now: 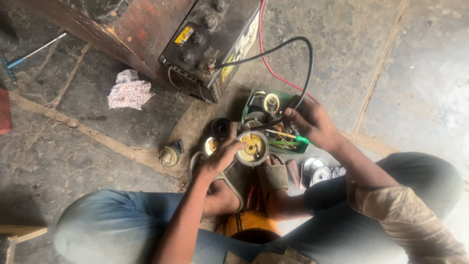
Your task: The person sits on the floor and uses a screwdriver and pliers to adjust and remove parts from a small cylindrical electrical component. They manipulate internal wires and a yellow element, then connect a black cable to the component.
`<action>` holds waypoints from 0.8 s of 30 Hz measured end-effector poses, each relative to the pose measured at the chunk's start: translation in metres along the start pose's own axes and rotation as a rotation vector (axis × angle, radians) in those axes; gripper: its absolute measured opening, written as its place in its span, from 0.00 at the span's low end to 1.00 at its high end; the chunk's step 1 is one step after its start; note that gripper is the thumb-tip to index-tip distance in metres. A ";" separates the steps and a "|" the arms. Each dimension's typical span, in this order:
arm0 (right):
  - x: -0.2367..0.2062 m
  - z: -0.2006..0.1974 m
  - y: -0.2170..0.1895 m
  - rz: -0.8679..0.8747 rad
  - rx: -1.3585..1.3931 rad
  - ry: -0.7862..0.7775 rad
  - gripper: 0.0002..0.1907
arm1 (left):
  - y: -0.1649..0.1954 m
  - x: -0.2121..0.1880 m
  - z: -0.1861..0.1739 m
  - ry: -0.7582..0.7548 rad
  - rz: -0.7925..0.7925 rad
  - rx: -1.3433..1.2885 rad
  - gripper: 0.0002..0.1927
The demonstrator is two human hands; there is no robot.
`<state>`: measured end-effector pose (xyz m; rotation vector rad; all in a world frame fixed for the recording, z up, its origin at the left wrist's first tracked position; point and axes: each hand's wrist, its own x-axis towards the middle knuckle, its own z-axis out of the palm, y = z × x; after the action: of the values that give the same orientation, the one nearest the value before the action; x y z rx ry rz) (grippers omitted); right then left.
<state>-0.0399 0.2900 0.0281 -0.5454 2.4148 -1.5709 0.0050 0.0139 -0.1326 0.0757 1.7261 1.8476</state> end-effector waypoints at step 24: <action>0.077 0.055 -0.010 -0.276 -0.622 -0.014 0.21 | 0.054 -0.011 0.019 0.058 0.206 -0.039 0.24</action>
<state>-0.0878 0.2082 0.0167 -1.0232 2.9008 -0.8463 0.0013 0.0276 -0.0756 0.1925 1.7770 2.0496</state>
